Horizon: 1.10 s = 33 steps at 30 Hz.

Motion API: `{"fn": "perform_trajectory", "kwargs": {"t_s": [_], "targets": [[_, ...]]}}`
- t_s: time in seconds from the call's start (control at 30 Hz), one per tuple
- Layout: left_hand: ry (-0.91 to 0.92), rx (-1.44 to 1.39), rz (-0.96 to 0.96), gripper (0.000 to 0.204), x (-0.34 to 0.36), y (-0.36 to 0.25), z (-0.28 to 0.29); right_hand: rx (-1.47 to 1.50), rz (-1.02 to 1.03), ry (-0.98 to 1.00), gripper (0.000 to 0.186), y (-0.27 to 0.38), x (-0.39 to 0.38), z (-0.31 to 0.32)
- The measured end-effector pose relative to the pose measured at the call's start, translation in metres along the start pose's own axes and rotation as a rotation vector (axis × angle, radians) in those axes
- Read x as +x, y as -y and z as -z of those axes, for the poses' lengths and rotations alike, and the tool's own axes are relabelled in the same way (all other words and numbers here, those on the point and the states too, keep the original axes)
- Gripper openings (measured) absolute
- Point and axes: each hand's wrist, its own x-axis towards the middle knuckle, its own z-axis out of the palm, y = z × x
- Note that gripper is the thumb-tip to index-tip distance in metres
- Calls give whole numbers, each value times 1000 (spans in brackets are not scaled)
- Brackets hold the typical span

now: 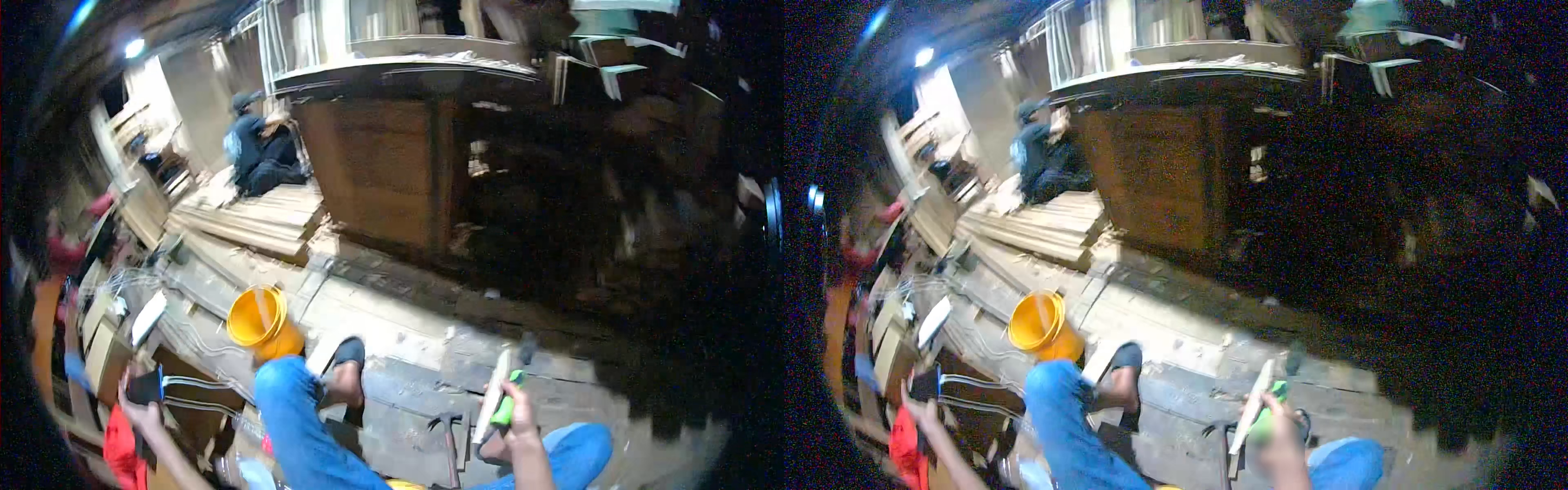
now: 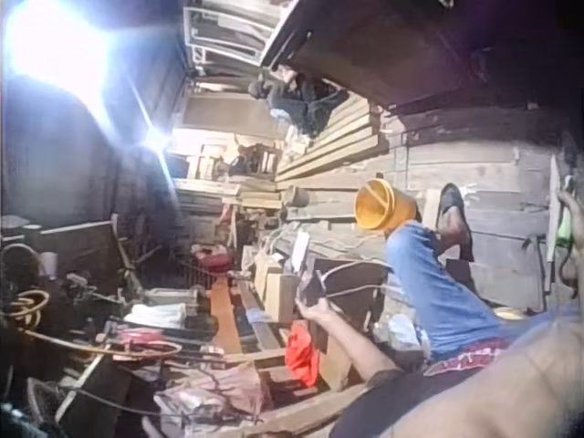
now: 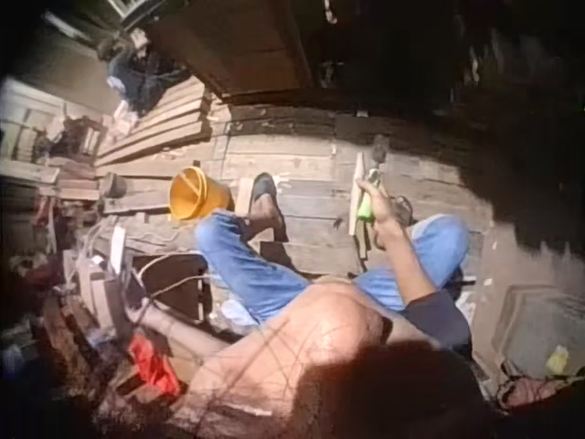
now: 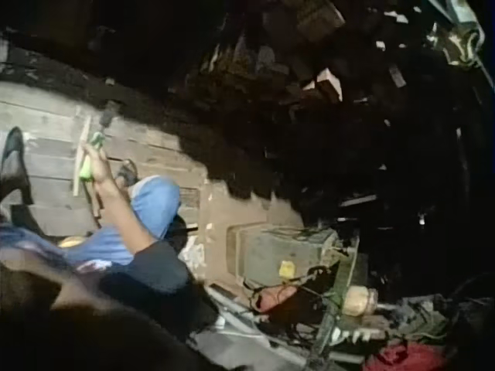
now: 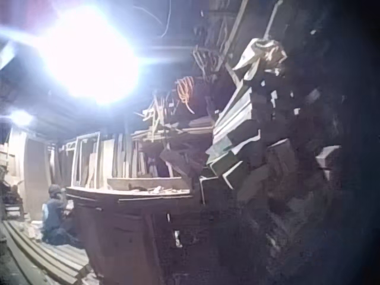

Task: The person is using a chisel and a hammer to shape a piece of wood.

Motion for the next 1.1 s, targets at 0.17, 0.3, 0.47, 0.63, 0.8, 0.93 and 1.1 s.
{"fn": "perform_trajectory", "kwargs": {"t_s": [0.17, 0.3, 0.47, 0.63, 0.8, 0.93, 1.1], "targets": [[50, -375, 6, 19, 28, -1, 26, -41, -11, 75, 29, 0, 6, -8], [154, -580, 111, 17, 34, -2, 43, -67, 38, 49, 27, -5, 4, -19], [145, -551, 19, 16, 26, 3, 31, -18, -11, 86, 28, -14, 9, -23], [114, -481, -8, 25, 7, 11, -26, -77, 2, 62, 29, -14, 17, -7], [68, -549, 59, 30, 17, 21, -52, -53, 28, 102, 25, -9, 11, -2], [-56, -592, 45, 35, 43, 28, -27, -43, 28, 105, 23, -4, 3, -9], [37, -595, -23, 27, 71, 48, -14, -69, -5, 83, 24, -2, 0, -13]]}}
